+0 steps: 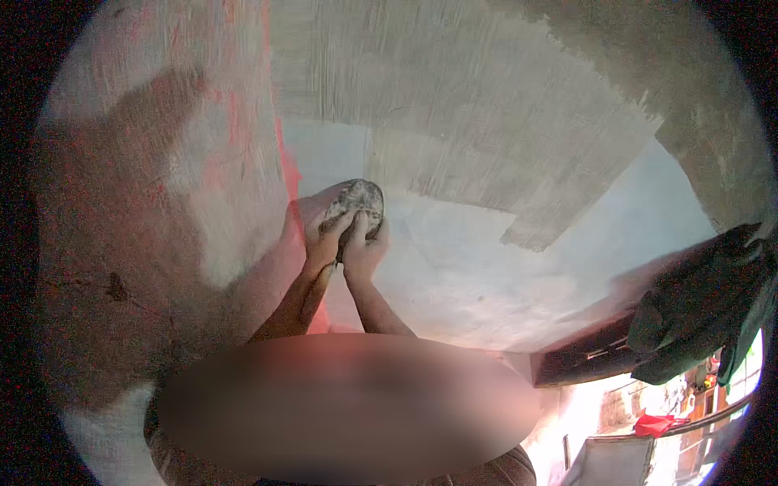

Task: The person plasters and smooths a wall with a trowel, applying mortar to the surface.

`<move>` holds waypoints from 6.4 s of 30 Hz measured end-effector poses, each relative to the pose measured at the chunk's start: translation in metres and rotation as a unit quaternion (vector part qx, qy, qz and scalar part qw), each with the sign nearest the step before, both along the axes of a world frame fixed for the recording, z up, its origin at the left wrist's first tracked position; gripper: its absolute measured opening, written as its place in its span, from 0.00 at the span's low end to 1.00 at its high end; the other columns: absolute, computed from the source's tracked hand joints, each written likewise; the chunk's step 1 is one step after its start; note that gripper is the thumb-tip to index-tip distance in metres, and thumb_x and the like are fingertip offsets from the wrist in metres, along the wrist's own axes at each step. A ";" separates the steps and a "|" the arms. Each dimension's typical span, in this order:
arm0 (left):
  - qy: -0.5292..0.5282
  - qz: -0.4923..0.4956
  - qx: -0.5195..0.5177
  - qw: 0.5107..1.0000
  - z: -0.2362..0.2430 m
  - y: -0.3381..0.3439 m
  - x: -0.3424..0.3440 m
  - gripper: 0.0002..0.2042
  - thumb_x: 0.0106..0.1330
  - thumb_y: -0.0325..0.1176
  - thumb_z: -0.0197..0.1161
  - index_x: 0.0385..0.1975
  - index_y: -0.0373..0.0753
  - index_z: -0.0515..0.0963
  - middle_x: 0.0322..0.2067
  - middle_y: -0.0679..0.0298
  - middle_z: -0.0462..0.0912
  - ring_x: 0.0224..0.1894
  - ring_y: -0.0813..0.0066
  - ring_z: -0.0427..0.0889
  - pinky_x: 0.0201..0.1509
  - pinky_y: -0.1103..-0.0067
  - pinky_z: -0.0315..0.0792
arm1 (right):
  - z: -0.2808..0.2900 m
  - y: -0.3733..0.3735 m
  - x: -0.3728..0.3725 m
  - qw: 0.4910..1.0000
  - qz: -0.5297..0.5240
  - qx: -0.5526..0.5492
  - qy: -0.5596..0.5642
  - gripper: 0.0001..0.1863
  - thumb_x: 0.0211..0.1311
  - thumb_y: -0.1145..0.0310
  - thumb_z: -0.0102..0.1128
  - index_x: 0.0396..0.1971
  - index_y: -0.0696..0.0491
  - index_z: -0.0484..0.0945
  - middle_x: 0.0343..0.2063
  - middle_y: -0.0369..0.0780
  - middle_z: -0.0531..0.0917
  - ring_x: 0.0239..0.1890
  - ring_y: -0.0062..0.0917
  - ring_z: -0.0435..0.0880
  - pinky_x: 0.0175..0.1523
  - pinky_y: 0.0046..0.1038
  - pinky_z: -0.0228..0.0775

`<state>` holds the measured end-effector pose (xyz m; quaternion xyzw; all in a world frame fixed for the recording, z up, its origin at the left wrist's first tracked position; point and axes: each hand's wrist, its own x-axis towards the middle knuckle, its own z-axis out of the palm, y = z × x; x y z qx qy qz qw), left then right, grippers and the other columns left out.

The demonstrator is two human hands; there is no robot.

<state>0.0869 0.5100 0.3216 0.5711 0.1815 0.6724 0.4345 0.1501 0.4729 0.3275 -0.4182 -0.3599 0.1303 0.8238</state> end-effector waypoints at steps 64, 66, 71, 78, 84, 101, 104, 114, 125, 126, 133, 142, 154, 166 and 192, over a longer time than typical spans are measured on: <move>0.067 0.014 -0.032 0.997 -0.038 0.001 -0.009 0.14 0.67 0.30 0.68 0.48 0.30 0.83 0.44 0.59 0.88 0.46 0.74 0.85 0.51 0.76 0.78 | -0.053 0.002 0.000 0.996 0.002 -0.087 0.012 0.13 0.74 0.66 0.61 0.44 0.63 0.78 0.37 0.42 0.85 0.40 0.23 0.81 0.47 0.29 0.75; 0.073 0.038 -0.028 0.996 -0.039 0.002 -0.010 0.14 0.67 0.30 0.68 0.49 0.30 0.83 0.44 0.59 0.88 0.46 0.74 0.85 0.52 0.76 0.78 | -0.054 0.002 0.000 0.997 0.002 -0.081 -0.015 0.13 0.74 0.66 0.61 0.44 0.63 0.78 0.37 0.42 0.85 0.40 0.23 0.82 0.46 0.28 0.76; 0.035 0.004 -0.122 0.992 -0.046 0.007 -0.007 0.15 0.67 0.32 0.70 0.49 0.31 0.83 0.44 0.59 0.88 0.46 0.75 0.85 0.52 0.75 0.79 | -0.048 0.005 0.001 0.992 -0.005 -0.125 0.023 0.12 0.73 0.67 0.60 0.40 0.63 0.75 0.32 0.43 0.83 0.36 0.24 0.80 0.41 0.29 0.74; 0.060 0.044 -0.049 0.996 -0.029 0.022 -0.005 0.14 0.67 0.29 0.68 0.49 0.30 0.83 0.43 0.57 0.89 0.45 0.72 0.85 0.53 0.75 0.78 | -0.036 0.016 0.005 0.998 -0.037 -0.049 -0.028 0.14 0.73 0.67 0.60 0.47 0.63 0.78 0.38 0.45 0.85 0.40 0.27 0.82 0.47 0.30 0.75; 0.060 0.047 -0.057 0.996 -0.013 0.020 -0.006 0.14 0.64 0.28 0.69 0.48 0.30 0.83 0.41 0.58 0.89 0.44 0.70 0.86 0.52 0.73 0.79 | -0.030 0.011 0.002 0.999 -0.016 -0.038 -0.025 0.14 0.73 0.67 0.60 0.49 0.63 0.77 0.40 0.46 0.85 0.42 0.29 0.82 0.49 0.31 0.75; 0.058 0.024 -0.058 0.996 0.013 0.023 -0.013 0.14 0.66 0.31 0.70 0.47 0.29 0.84 0.39 0.60 0.89 0.41 0.76 0.85 0.49 0.77 0.79 | 0.004 0.026 -0.005 0.999 -0.029 -0.012 -0.010 0.16 0.71 0.67 0.62 0.50 0.65 0.78 0.39 0.52 0.85 0.42 0.36 0.85 0.49 0.36 0.75; 0.112 0.070 -0.035 0.991 0.019 0.025 -0.014 0.15 0.66 0.32 0.70 0.47 0.29 0.84 0.41 0.59 0.89 0.44 0.75 0.85 0.51 0.76 0.78 | 0.011 0.024 -0.004 0.992 -0.071 -0.100 -0.036 0.16 0.71 0.66 0.62 0.48 0.65 0.77 0.39 0.52 0.86 0.42 0.36 0.85 0.49 0.37 0.75; 0.071 0.027 -0.003 0.997 0.024 0.029 -0.016 0.13 0.68 0.29 0.68 0.49 0.29 0.84 0.50 0.61 0.87 0.52 0.74 0.83 0.59 0.75 0.76 | 0.013 0.032 -0.002 0.999 -0.032 -0.021 -0.023 0.18 0.71 0.66 0.61 0.51 0.66 0.77 0.42 0.52 0.85 0.45 0.36 0.84 0.54 0.35 0.74; 0.056 0.064 -0.027 0.996 0.033 0.029 -0.009 0.15 0.67 0.31 0.68 0.49 0.28 0.82 0.43 0.59 0.88 0.47 0.73 0.84 0.54 0.74 0.77 | 0.012 0.035 0.002 0.996 -0.069 -0.054 -0.034 0.18 0.73 0.66 0.61 0.53 0.65 0.77 0.46 0.47 0.84 0.48 0.30 0.81 0.55 0.33 0.73; 0.041 0.037 -0.003 0.998 0.031 0.029 -0.008 0.15 0.67 0.30 0.68 0.50 0.28 0.82 0.43 0.59 0.88 0.47 0.73 0.84 0.54 0.74 0.78 | 0.010 0.034 0.002 1.000 -0.012 -0.008 -0.004 0.19 0.73 0.66 0.62 0.52 0.66 0.77 0.45 0.47 0.84 0.48 0.30 0.81 0.55 0.32 0.73; 0.075 0.059 0.039 0.995 0.027 0.018 -0.013 0.18 0.66 0.30 0.70 0.53 0.29 0.82 0.48 0.59 0.88 0.50 0.74 0.84 0.56 0.75 0.77 | 0.012 0.021 -0.004 0.997 -0.009 -0.064 0.047 0.18 0.73 0.66 0.61 0.53 0.64 0.76 0.47 0.45 0.84 0.48 0.28 0.81 0.53 0.32 0.74; 0.007 0.036 -0.035 0.999 -0.029 0.017 -0.003 0.17 0.65 0.36 0.72 0.48 0.31 0.84 0.42 0.57 0.90 0.47 0.72 0.86 0.53 0.74 0.78 | -0.022 0.005 -0.002 0.994 0.033 -0.105 0.000 0.24 0.72 0.66 0.63 0.59 0.68 0.75 0.53 0.51 0.83 0.54 0.32 0.82 0.59 0.32 0.74; 0.040 0.056 0.019 0.997 0.038 0.041 0.009 0.15 0.67 0.31 0.69 0.50 0.30 0.84 0.43 0.60 0.89 0.46 0.75 0.85 0.53 0.75 0.78 | 0.033 0.042 0.023 0.996 -0.024 0.030 -0.085 0.22 0.71 0.67 0.62 0.56 0.68 0.75 0.50 0.50 0.84 0.51 0.35 0.81 0.60 0.34 0.71; 0.170 0.301 0.080 0.935 -0.069 0.009 0.035 0.30 0.70 0.33 0.64 0.69 0.30 0.65 0.70 0.39 0.66 0.73 0.45 0.66 0.76 0.57 0.57 | -0.164 -0.106 0.113 0.971 -0.045 -0.199 0.125 0.17 0.72 0.64 0.64 0.51 0.61 0.77 0.46 0.43 0.83 0.48 0.27 0.82 0.51 0.30 0.77; 0.495 0.297 0.278 0.768 0.017 -0.005 0.200 0.34 0.70 0.51 0.61 0.76 0.60 0.62 0.80 0.57 0.48 0.80 0.44 0.48 0.78 0.41 0.39 | -0.239 -0.347 0.333 0.894 -0.224 -0.123 0.368 0.32 0.68 0.63 0.68 0.68 0.55 0.67 0.57 0.49 0.78 0.53 0.42 0.81 0.49 0.44 0.81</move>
